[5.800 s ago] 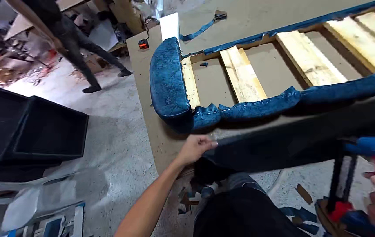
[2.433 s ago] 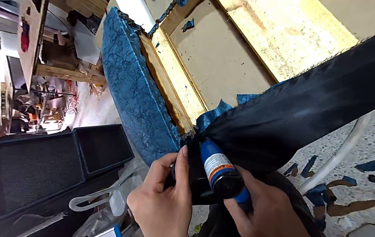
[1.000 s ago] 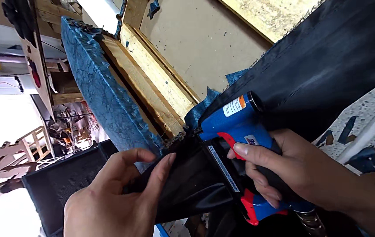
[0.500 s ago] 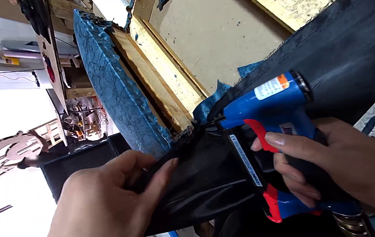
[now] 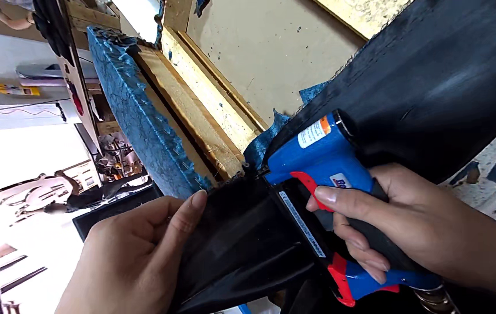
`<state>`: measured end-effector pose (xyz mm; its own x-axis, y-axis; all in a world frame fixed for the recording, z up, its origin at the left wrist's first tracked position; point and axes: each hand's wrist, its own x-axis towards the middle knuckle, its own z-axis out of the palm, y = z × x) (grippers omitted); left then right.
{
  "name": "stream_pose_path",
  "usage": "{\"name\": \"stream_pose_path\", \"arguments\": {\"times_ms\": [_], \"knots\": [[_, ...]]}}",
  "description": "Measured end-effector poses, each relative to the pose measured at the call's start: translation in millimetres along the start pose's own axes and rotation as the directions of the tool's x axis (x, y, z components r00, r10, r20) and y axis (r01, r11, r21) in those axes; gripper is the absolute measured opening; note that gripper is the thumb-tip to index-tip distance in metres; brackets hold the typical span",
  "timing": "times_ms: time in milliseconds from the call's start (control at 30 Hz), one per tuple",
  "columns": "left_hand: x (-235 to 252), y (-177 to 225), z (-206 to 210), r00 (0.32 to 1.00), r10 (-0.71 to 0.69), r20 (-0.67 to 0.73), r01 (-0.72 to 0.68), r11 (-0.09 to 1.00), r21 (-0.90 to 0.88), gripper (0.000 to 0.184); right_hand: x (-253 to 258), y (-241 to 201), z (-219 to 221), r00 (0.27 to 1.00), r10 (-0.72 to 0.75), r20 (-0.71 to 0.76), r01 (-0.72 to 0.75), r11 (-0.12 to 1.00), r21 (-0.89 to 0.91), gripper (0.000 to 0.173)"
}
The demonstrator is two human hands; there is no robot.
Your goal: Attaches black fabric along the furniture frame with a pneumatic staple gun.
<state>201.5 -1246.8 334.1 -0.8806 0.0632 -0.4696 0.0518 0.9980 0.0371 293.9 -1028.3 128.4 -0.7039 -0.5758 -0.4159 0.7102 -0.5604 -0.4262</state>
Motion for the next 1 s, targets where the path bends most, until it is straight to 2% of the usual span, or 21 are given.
{"name": "stream_pose_path", "arguments": {"times_ms": [167, 233, 367, 500, 633, 767, 1000], "knots": [[-2, -2, -1, 0.997, -0.055, 0.052, 0.062, 0.990, -0.128, 0.028, 5, -8, 7, 0.999, 0.017, -0.037, -0.015, 0.998, 0.056, 0.038], [-3, 0, -2, 0.994, -0.081, 0.070, 0.089, 0.989, -0.114, 0.029, 4, -12, 5, 0.999, 0.019, -0.051, -0.016, 0.998, 0.053, 0.038], [0, -3, -2, 0.998, -0.001, 0.058, 0.007, 0.994, -0.112, 0.023, -7, -15, -4, 0.996, 0.053, -0.073, -0.053, 0.999, 0.003, 0.040], [4, -1, -2, 0.998, -0.035, 0.046, 0.041, 0.989, -0.141, 0.021, -16, -12, -8, 0.991, 0.101, -0.089, -0.103, 0.995, -0.019, 0.035], [6, -1, -4, 0.993, -0.068, 0.092, 0.082, 0.983, -0.165, 0.021, -9, -3, 0, 0.996, 0.020, -0.089, -0.029, 0.994, -0.101, 0.032], [6, -5, -4, 0.991, -0.040, 0.127, 0.063, 0.981, -0.184, 0.021, 2, 5, 4, 0.997, -0.027, -0.076, 0.019, 0.994, -0.110, 0.031], [8, -9, -7, 0.989, -0.074, 0.124, 0.094, 0.983, -0.160, 0.024, 7, 4, 8, 0.995, 0.031, -0.092, -0.040, 0.994, -0.100, 0.034]]}}
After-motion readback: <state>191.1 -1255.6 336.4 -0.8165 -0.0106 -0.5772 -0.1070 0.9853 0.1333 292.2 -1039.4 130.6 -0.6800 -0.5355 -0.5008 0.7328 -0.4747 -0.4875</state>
